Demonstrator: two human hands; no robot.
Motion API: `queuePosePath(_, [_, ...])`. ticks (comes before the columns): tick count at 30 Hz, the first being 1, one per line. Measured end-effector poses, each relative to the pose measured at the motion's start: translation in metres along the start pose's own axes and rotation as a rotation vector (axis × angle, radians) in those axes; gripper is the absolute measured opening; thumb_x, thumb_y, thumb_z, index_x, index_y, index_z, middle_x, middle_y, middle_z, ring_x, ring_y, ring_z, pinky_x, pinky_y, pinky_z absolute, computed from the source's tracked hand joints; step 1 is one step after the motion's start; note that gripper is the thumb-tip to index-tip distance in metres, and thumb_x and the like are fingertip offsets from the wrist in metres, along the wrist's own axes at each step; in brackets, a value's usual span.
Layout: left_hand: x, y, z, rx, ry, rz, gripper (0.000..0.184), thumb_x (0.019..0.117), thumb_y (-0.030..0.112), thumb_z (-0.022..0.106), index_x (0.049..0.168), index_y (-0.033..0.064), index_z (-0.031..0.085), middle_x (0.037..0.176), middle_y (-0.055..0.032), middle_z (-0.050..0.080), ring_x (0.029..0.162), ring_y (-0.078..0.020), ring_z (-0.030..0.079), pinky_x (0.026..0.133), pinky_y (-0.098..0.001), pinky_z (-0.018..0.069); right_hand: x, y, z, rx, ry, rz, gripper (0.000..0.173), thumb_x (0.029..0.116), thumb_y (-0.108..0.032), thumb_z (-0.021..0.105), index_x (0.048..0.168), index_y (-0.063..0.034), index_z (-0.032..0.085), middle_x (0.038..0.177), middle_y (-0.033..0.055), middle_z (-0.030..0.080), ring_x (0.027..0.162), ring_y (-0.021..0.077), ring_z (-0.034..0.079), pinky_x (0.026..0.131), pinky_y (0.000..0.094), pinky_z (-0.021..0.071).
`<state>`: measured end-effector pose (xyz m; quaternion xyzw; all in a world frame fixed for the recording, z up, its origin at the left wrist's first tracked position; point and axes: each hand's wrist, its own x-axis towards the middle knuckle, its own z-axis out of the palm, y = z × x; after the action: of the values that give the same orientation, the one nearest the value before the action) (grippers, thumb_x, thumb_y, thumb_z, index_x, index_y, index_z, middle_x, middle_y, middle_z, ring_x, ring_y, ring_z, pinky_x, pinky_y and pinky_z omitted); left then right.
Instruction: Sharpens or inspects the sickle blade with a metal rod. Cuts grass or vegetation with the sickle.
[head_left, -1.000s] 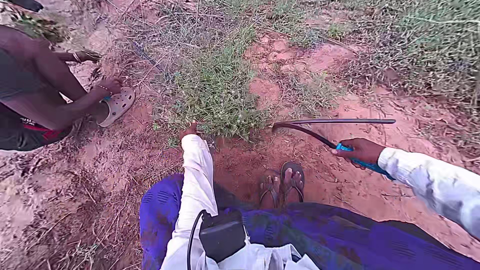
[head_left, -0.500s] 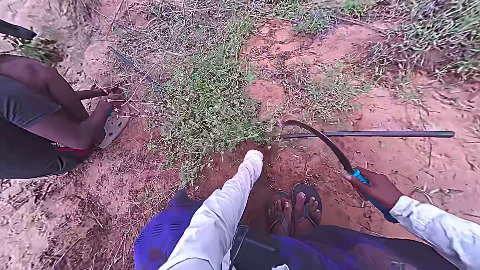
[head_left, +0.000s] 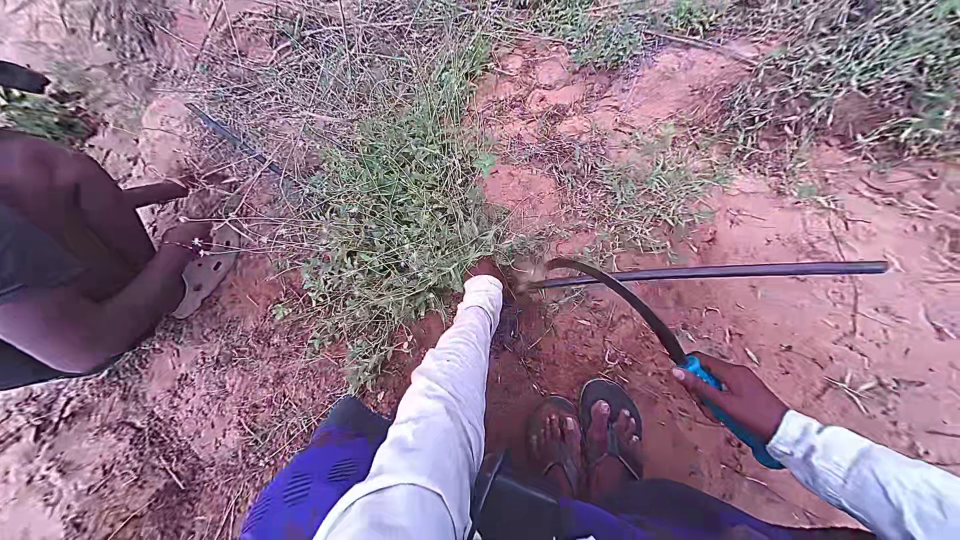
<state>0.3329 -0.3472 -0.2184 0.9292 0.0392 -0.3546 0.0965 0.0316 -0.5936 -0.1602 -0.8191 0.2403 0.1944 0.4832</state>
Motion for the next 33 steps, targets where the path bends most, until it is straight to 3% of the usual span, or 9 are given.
queuePosePath(5, [-0.014,-0.056,0.063,-0.229,0.104,-0.118,0.053,0.1105,0.034,0.047,0.150,-0.0022,0.049,0.154,-0.0229,0.050,0.148,-0.0321,0.045,0.124,-0.0464,0.0321,-0.009,-0.008,0.008,0.064,-0.058,0.044,0.036,0.1014,-0.035,0.056,0.109,-0.0005,0.060,0.064,-0.0020,0.056,0.050,0.0085,0.057,0.052,0.0264,0.0513])
queuePosePath(8, [0.010,-0.070,0.111,-0.536,0.434,0.010,0.041,0.1079,0.024,0.051,0.130,-0.0088,0.063,0.130,-0.0256,0.066,0.125,-0.0282,0.063,0.109,-0.0337,0.0463,0.002,-0.018,0.020,0.106,-0.144,0.168,0.035,0.1099,-0.032,0.046,0.117,0.0005,0.056,0.069,0.0025,0.057,0.052,0.0126,0.059,0.054,0.0293,0.0537])
queuePosePath(11, [-0.009,-0.045,0.024,-0.459,0.004,-0.239,0.062,0.1079,0.042,0.053,0.148,-0.0052,0.048,0.155,-0.0235,0.049,0.149,-0.0326,0.043,0.124,-0.0484,0.0314,0.036,-0.045,0.046,0.142,-0.180,0.250,0.041,0.1133,-0.036,0.037,0.119,0.0007,0.054,0.071,0.0040,0.054,0.052,0.0134,0.057,0.054,0.0290,0.0528])
queuePosePath(15, [-0.050,-0.038,0.051,-0.313,0.435,-0.183,0.046,0.1069,0.031,0.054,0.137,-0.0026,0.063,0.140,-0.0212,0.063,0.137,-0.0314,0.056,0.120,-0.0444,0.0363,0.069,-0.052,0.103,0.196,-0.250,0.339,0.050,0.1130,-0.043,0.033,0.126,0.0012,0.051,0.076,0.0071,0.054,0.055,0.0160,0.057,0.056,0.0322,0.0533])
queuePosePath(17, [-0.078,-0.034,0.006,-0.203,-0.006,-0.189,0.053,0.1133,0.031,0.039,0.159,0.0053,0.037,0.166,-0.0131,0.037,0.154,-0.0239,0.034,0.127,-0.0389,0.0252,0.074,-0.051,0.135,0.249,-0.275,0.396,0.053,0.1126,-0.046,0.031,0.125,0.0015,0.051,0.076,0.0070,0.054,0.055,0.0161,0.058,0.056,0.0327,0.0547])
queuePosePath(19, [-0.039,-0.038,0.030,-0.209,0.175,-0.116,0.056,0.1101,0.038,0.047,0.147,-0.0040,0.052,0.153,-0.0261,0.050,0.147,-0.0373,0.044,0.124,-0.0516,0.0299,0.070,-0.056,0.158,0.297,-0.287,0.433,0.054,0.1126,-0.047,0.032,0.121,0.0019,0.053,0.073,0.0062,0.055,0.054,0.0156,0.058,0.057,0.0326,0.0547])
queuePosePath(23, [-0.022,-0.022,-0.001,-0.107,0.031,-0.089,0.061,0.1072,0.047,0.053,0.143,-0.0025,0.056,0.150,-0.0236,0.055,0.145,-0.0354,0.047,0.122,-0.0516,0.0334,0.039,-0.077,0.148,0.406,-0.307,0.480,0.049,0.1131,-0.044,0.030,0.120,0.0007,0.049,0.072,0.0046,0.051,0.053,0.0148,0.057,0.055,0.0309,0.0544])
queuePosePath(27, [-0.032,-0.015,0.004,-0.192,0.132,-0.135,0.049,0.1043,0.031,0.061,0.139,-0.0038,0.059,0.146,-0.0236,0.058,0.141,-0.0330,0.052,0.120,-0.0468,0.0372,0.010,-0.082,0.117,0.338,-0.346,0.459,0.046,0.1121,-0.045,0.034,0.119,-0.0015,0.050,0.070,0.0042,0.052,0.052,0.0157,0.058,0.055,0.0321,0.0550])
queuePosePath(33, [-0.002,-0.084,-0.035,-0.321,0.273,-0.264,0.069,0.0987,0.045,0.069,0.142,-0.0063,0.054,0.146,-0.0274,0.056,0.141,-0.0372,0.051,0.118,-0.0510,0.0397,-0.011,-0.066,0.101,0.241,-0.290,0.356,0.045,0.1124,-0.042,0.035,0.113,-0.0011,0.053,0.068,0.0041,0.055,0.051,0.0154,0.060,0.055,0.0322,0.0565])
